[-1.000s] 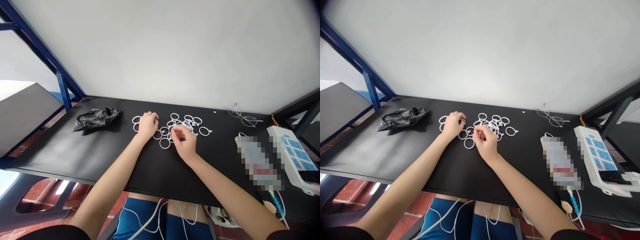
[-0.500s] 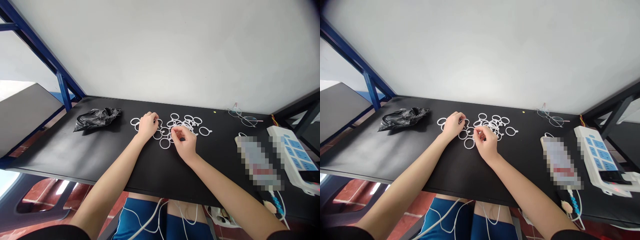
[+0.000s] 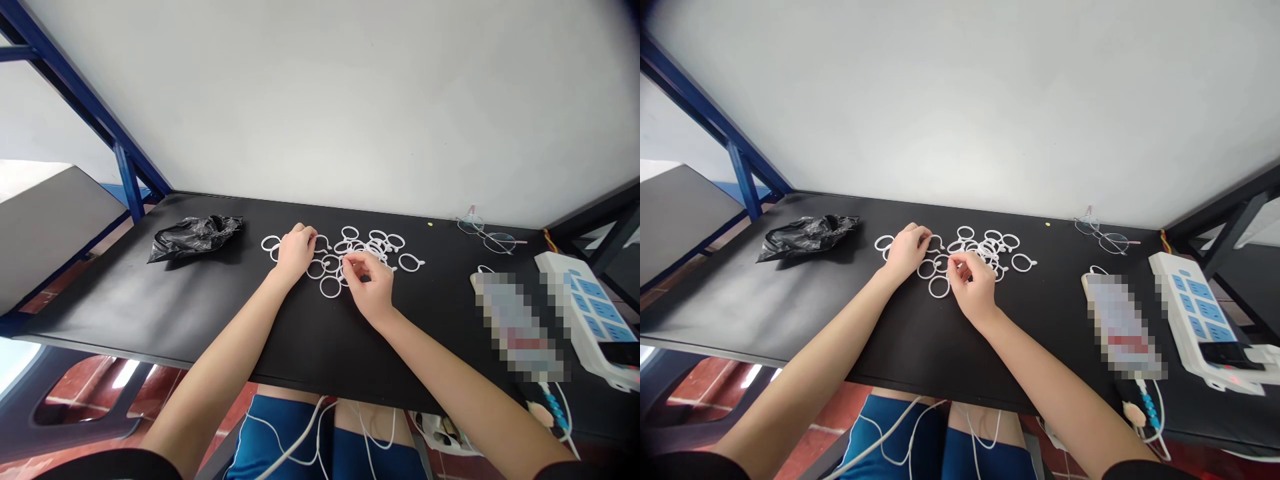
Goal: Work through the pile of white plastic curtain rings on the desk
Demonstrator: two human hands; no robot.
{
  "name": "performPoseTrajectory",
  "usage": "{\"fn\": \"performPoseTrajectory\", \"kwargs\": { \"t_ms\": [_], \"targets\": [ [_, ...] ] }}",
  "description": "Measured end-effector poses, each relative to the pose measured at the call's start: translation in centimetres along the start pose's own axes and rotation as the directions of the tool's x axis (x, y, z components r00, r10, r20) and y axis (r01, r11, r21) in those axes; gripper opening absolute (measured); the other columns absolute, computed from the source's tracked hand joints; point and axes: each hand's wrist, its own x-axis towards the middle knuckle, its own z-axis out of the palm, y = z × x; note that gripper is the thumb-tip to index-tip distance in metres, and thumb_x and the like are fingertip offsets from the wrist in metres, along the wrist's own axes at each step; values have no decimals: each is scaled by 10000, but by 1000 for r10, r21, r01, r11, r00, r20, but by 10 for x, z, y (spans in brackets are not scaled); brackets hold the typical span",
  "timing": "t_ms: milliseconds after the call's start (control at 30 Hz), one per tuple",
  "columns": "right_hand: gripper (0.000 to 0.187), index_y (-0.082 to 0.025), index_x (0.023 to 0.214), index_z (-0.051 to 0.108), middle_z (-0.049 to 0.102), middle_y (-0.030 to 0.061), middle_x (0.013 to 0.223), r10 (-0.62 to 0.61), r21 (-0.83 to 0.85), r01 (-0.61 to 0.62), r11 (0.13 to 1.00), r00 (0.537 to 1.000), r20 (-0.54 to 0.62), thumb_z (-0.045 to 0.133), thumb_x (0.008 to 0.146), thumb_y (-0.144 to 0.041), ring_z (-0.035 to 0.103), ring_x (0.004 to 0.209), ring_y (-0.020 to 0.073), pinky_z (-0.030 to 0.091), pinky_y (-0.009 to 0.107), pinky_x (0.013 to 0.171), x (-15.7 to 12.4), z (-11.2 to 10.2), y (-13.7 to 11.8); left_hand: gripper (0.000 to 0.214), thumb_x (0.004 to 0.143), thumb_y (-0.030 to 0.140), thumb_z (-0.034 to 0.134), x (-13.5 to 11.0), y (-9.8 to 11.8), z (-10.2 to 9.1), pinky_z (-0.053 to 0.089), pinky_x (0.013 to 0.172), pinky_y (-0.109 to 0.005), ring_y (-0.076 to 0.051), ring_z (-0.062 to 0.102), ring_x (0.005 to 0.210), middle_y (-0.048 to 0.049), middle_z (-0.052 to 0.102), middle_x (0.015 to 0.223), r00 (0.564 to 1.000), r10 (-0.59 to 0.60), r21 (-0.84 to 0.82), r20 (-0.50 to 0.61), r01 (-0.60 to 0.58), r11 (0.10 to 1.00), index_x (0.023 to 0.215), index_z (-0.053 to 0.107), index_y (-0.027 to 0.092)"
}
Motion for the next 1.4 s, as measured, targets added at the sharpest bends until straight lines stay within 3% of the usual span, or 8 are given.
{"fn": "performPoseTrajectory", "kwargs": {
  "t_ms": [233, 400, 567, 667, 833, 1033, 1167, 1400],
  "targets": [
    [60, -202, 829, 626, 632, -3, 697, -13, 0, 13, 1000, 1000, -1, 572, 848, -185, 570, 547, 110, 488, 256, 528, 0, 0, 0, 135, 908, 171, 437, 0, -1, 1, 466, 782, -331, -207, 595, 835, -70, 616, 866, 997, 39, -32, -65, -41, 999, 877, 568, 173],
    [61, -202, 828, 627, 641, 2, 704, -16, 12, 16, 1000, 1000, -6, 574, 853, -184, 581, 554, 112, 492, 254, 527, 1, -1, -1, 108, 939, 243, 434, 0, 7, 0, 463, 740, -298, -166, 585, 781, -48, 629, 852, 969, 65, -292, -240, -136, 947, 945, 526, 186],
    [111, -206, 919, 636, 677, 13, 746, -15, 42, 15, 999, 1000, -5, 649, 823, -261, 591, 542, 112, 504, 254, 501, 1, 0, -4, 117, 931, 277, 474, -9, 26, -1, 450, 668, -246, -111, 545, 667, -9, 606, 757, 952, 126, -475, -279, -251, 843, 938, 537, 179],
    [166, -211, 965, 635, 696, 22, 792, -31, 48, 31, 998, 999, 8, 665, 815, -277, 604, 556, 113, 517, 256, 507, 0, -1, -4, 134, 924, 279, 490, -16, 36, 1, 447, 641, -230, -96, 525, 633, -2, 599, 734, 947, 162, -503, -278, -287, 815, 954, 568, 175],
    [74, -212, 825, 586, 643, -2, 713, -36, 48, 38, 998, 999, -35, 640, 838, -261, 606, 566, 115, 521, 252, 526, -1, 0, -3, 191, 925, 254, 486, -19, 40, 5, 456, 631, -229, -103, 535, 649, -22, 614, 750, 936, 215, -501, -279, -333, 798, 1022, 619, 155],
    [162, -222, 1046, 513, 663, 2, 757, 62, 152, -51, 987, 996, -65, 563, 893, -243, 650, 600, 137, 543, 269, 544, -4, 2, 3, 222, 937, 251, 487, -17, 39, 4, 457, 619, -229, -98, 530, 635, -39, 629, 766, 910, 246, -479, -333, -388, 788, 1028, 657, 140],
    [84, -221, 981, 554, 657, 14, 775, 54, 131, -47, 990, 997, -56, 555, 898, -239, 665, 657, 150, 552, 270, 549, -4, 2, 5, 247, 947, 275, 478, -17, 40, 4, 451, 605, -228, -93, 514, 608, -33, 616, 743, 906, 256, -468, -336, -397, 790, 1034, 672, 148],
    [122, -218, 991, 627, 678, 27, 815, 1, 70, 5, 998, 997, -79, 572, 882, -220, 668, 686, 154, 571, 279, 571, -3, 1, 4, 255, 950, 304, 477, -18, 39, 4, 466, 634, -246, -109, 551, 647, -44, 640, 768, 912, 220, -482, -345, -374, 792, 1032, 671, 160]
  ]
}}
